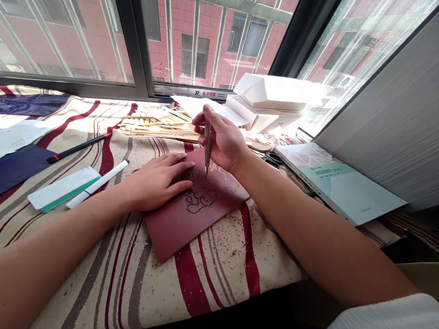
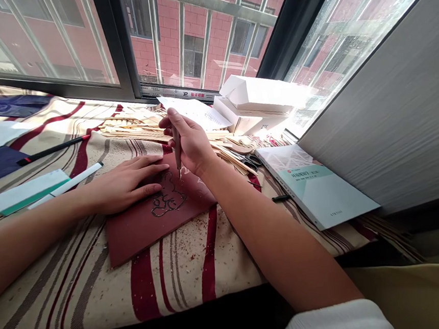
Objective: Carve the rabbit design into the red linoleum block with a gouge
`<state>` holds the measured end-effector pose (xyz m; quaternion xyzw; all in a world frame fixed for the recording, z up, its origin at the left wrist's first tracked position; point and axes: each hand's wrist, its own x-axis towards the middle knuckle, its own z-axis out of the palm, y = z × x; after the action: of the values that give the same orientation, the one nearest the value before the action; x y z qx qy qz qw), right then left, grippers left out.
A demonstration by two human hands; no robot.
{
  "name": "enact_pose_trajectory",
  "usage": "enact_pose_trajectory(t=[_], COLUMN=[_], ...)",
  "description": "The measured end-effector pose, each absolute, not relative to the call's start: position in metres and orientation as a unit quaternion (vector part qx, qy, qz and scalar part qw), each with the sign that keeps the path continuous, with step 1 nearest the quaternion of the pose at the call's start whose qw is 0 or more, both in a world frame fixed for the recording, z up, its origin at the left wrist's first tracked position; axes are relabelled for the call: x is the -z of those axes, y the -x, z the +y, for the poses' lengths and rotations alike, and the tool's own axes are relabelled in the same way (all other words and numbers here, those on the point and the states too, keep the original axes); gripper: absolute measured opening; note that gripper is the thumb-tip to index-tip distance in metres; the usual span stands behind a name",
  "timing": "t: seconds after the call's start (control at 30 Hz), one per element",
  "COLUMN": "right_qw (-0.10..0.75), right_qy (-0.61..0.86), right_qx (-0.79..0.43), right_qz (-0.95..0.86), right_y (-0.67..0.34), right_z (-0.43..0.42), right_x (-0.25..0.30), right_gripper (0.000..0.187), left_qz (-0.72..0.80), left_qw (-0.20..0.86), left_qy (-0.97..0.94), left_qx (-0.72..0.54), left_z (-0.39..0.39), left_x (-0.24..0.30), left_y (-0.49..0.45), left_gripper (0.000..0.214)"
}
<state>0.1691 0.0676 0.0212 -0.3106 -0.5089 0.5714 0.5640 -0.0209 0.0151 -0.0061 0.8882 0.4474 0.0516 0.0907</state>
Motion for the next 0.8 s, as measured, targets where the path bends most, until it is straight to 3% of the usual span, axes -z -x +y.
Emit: enact_pose_trajectory(t=[0.43, 0.8], right_qw=[0.595, 0.587], right_qy=[0.327, 0.302], right_qx=[-0.595, -0.542], right_qz=[-0.430, -0.520], right_y=[-0.162, -0.155], right_z=[0.068, 0.056], right_x=[-0.022, -0.020], right_gripper=[0.047, 0.045], left_qz=[0.454, 0.445], left_qw=[0.094, 0.086], left_qy=[-0.885, -0.890], left_qx=[-0.044, -0.056], left_z=[0.014, 0.016], left_x=[0.004, 0.008], left_y=[0.020, 0.022], left_gripper=[0.076, 0.077])
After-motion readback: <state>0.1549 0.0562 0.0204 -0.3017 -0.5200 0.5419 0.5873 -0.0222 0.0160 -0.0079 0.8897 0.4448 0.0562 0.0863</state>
